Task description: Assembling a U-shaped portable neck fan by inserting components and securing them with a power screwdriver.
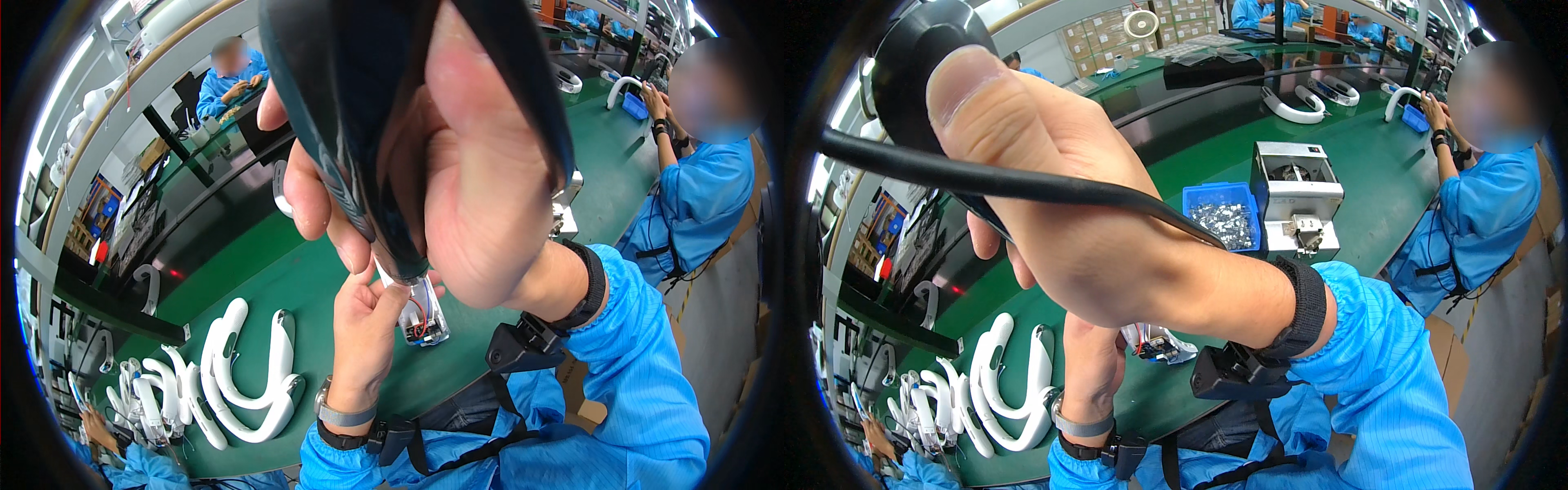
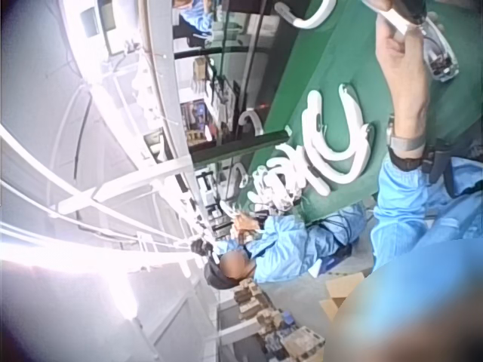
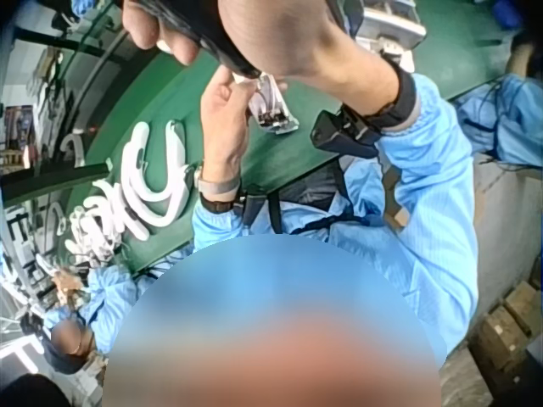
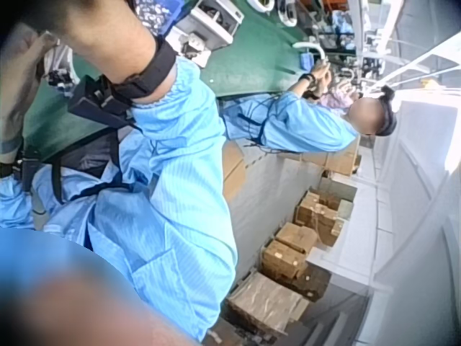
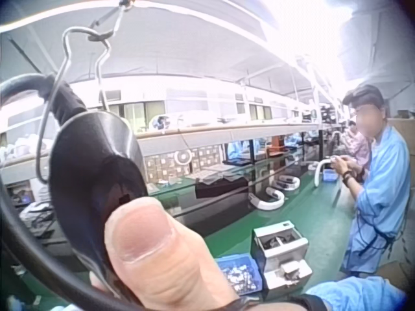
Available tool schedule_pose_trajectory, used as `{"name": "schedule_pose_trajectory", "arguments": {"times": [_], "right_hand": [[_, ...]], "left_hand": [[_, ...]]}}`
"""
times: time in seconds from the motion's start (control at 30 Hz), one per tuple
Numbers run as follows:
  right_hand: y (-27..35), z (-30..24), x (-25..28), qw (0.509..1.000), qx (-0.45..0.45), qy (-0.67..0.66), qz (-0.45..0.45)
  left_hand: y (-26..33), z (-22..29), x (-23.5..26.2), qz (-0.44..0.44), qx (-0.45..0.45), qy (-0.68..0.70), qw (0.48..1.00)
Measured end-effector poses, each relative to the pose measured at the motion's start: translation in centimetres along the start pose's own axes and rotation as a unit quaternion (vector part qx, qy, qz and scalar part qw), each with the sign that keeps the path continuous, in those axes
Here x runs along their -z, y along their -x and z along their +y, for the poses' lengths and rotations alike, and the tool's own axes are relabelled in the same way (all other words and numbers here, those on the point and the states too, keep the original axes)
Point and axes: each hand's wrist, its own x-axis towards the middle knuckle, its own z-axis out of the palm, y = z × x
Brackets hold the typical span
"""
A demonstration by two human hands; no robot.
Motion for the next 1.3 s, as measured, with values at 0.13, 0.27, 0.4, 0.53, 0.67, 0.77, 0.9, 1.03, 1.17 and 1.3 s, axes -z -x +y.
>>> {"name": "schedule_pose_trajectory", "arguments": {"times": [0.13, 0.27, 0.4, 0.53, 0.67, 0.77, 0.9, 1.03, 1.17, 1.3], "right_hand": [[0.0, 0.1, 0.1, 0.999, 0.006, -0.033, -0.014], [0.0, 0.2, 0.1, 0.997, 0.003, -0.071, -0.007], [-0.2, 0.4, 0.0, 0.996, 0.006, -0.089, -0.006], [-0.4, 0.8, -0.3, 0.996, 0.02, -0.089, -0.016], [-0.2, 1.1, -0.3, 0.995, 0.031, -0.089, -0.023], [0.4, 1.1, -0.6, 0.994, 0.033, -0.099, -0.01], [0.5, 1.4, -1.0, 0.993, 0.026, -0.115, -0.013], [0.2, 1.3, -0.9, 0.998, -0.001, -0.046, -0.039], [0.3, 1.0, -1.0, 0.999, -0.039, -0.007, -0.031], [0.2, 1.7, -0.4, 0.995, 0.046, -0.082, -0.031]], "left_hand": [[0.1, 0.0, 0.0, 0.001, -0.011, -0.002, 1.0], [0.1, 0.0, 0.2, -0.003, -0.013, -0.012, 1.0], [0.1, 0.2, -0.1, 0.011, -0.005, -0.012, 1.0], [0.1, -0.1, 0.0, 0.026, -0.019, -0.021, 0.999], [0.0, 0.0, -0.1, 0.03, -0.021, -0.01, 0.999], [0.0, -0.5, 0.1, 0.029, -0.026, 0.007, 0.999], [0.0, -0.5, 0.3, 0.045, -0.029, 0.02, 0.998], [0.2, -0.1, 0.7, 0.013, 0.009, 0.012, 1.0], [-0.1, 0.0, 1.5, -0.033, 0.017, 0.002, 0.999], [-0.3, -0.6, 1.7, -0.045, 0.019, 0.042, 0.998]]}}
